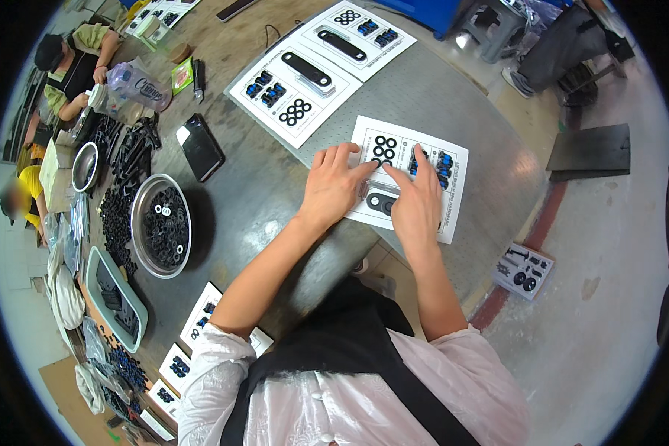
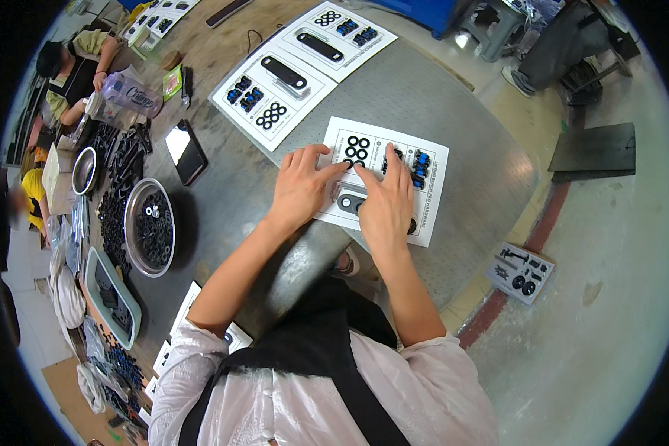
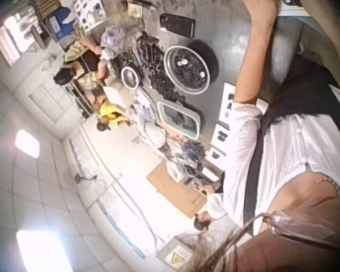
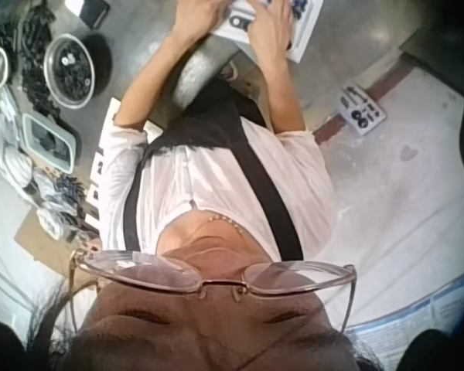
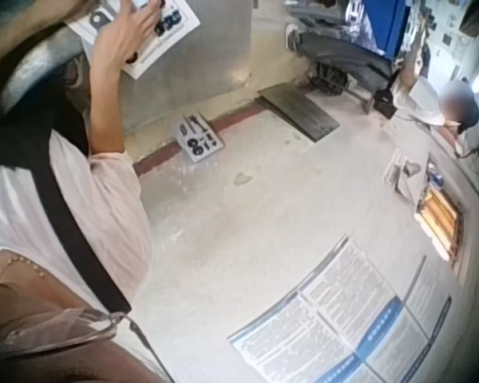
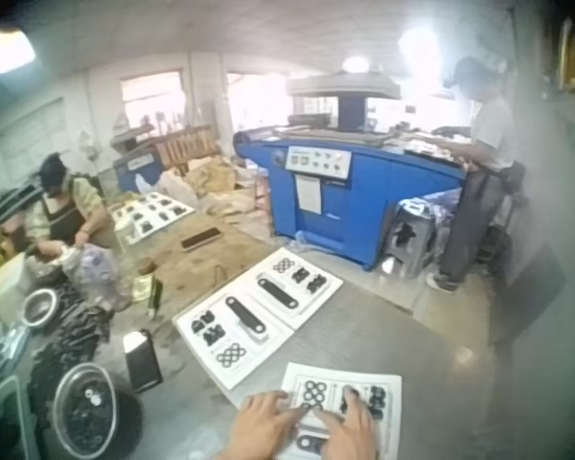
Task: The person assembles small hardware components onto printed cardboard sheets, placing black rings and a long black handle into designated slots. They repeatedly pick parts from bowls and trays, arrange them on the sheets, and move completed sheets aside.
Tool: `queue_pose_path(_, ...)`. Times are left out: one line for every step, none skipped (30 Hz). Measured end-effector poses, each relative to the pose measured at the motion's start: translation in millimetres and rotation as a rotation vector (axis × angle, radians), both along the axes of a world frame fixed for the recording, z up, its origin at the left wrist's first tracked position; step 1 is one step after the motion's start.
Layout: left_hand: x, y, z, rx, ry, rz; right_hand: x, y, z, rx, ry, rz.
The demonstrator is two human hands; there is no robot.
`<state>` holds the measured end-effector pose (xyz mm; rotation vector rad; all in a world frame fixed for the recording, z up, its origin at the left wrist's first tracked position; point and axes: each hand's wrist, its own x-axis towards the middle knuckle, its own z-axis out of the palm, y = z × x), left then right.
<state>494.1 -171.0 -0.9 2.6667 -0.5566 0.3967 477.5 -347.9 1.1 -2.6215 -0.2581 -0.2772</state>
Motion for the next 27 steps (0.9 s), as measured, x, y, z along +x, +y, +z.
queue_pose_path(0,1,0,0.009,0.000,0.000,0,0,2,-0.007,0.004,0.002)
queue_pose_path(0,1,1,0.003,-0.004,0.008,1,-2,4,0.019,0.019,0.009)
queue_pose_path(-1,1,3,-0.002,-0.009,0.015,1,-4,6,0.044,0.033,0.015)
queue_pose_path(-2,1,5,-0.008,-0.014,0.022,2,-8,9,0.070,0.048,0.020)
queue_pose_path(-4,3,8,-0.042,0.027,0.090,3,-15,11,0.131,0.020,0.014)
queue_pose_path(-9,5,11,-0.078,0.070,0.157,3,-28,13,0.191,-0.007,0.006)
queue_pose_path(-15,7,13,-0.113,0.112,0.223,3,-41,16,0.251,-0.034,-0.002)
queue_pose_path(-23,11,10,-0.192,0.241,0.293,1,-54,18,0.253,-0.019,-0.010)
queue_pose_path(-30,15,5,-0.272,0.363,0.360,-3,-68,22,0.256,-0.012,-0.018)
queue_pose_path(-39,17,2,-0.353,0.485,0.426,-9,-83,23,0.258,-0.005,-0.025)
queue_pose_path(-47,15,4,-0.427,0.516,0.380,-16,-102,18,0.216,0.040,-0.001)
queue_pose_path(-53,14,8,-0.503,0.545,0.336,-25,-116,14,0.172,0.085,0.028)
queue_pose_path(-54,12,21,-0.534,0.615,0.349,-34,-124,16,0.124,0.150,0.054)
queue_pose_path(-56,12,24,-0.583,0.661,0.358,-44,-130,24,0.072,0.217,0.077)
queue_pose_path(-58,14,22,-0.613,0.691,0.332,-52,-135,29,0.019,0.282,0.095)
queue_pose_path(-61,17,20,-0.642,0.723,0.305,-56,-137,29,0.021,0.296,0.111)
queue_pose_path(-63,18,20,-0.645,0.743,0.295,-58,-138,29,0.024,0.302,0.119)
queue_pose_path(-64,18,21,-0.646,0.759,0.283,-59,-140,29,0.027,0.303,0.126)
queue_pose_path(-65,16,24,-0.661,0.768,0.279,-61,-143,21,-0.001,0.266,0.102)
queue_pose_path(-65,17,20,-0.677,0.757,0.273,-60,-145,16,0.012,0.260,0.098)
queue_pose_path(-62,16,24,-0.689,0.758,0.275,-60,-147,11,0.031,0.254,0.098)
queue_pose_path(-58,15,28,-0.702,0.761,0.278,-58,-149,10,0.049,0.249,0.101)
queue_pose_path(-53,15,27,-0.676,0.755,0.289,-56,-147,10,0.069,0.201,0.102)
queue_pose_path(-45,14,26,-0.662,0.732,0.280,-54,-147,10,0.063,0.169,0.092)
queue_pose_path(-37,13,27,-0.649,0.709,0.274,-53,-146,9,0.057,0.139,0.084)
queue_pose_path(-32,12,26,-0.638,0.690,0.274,-52,-144,7,0.051,0.115,0.082)
queue_pose_path(-22,10,26,-0.645,0.669,0.271,-50,-142,5,0.066,0.092,0.058)
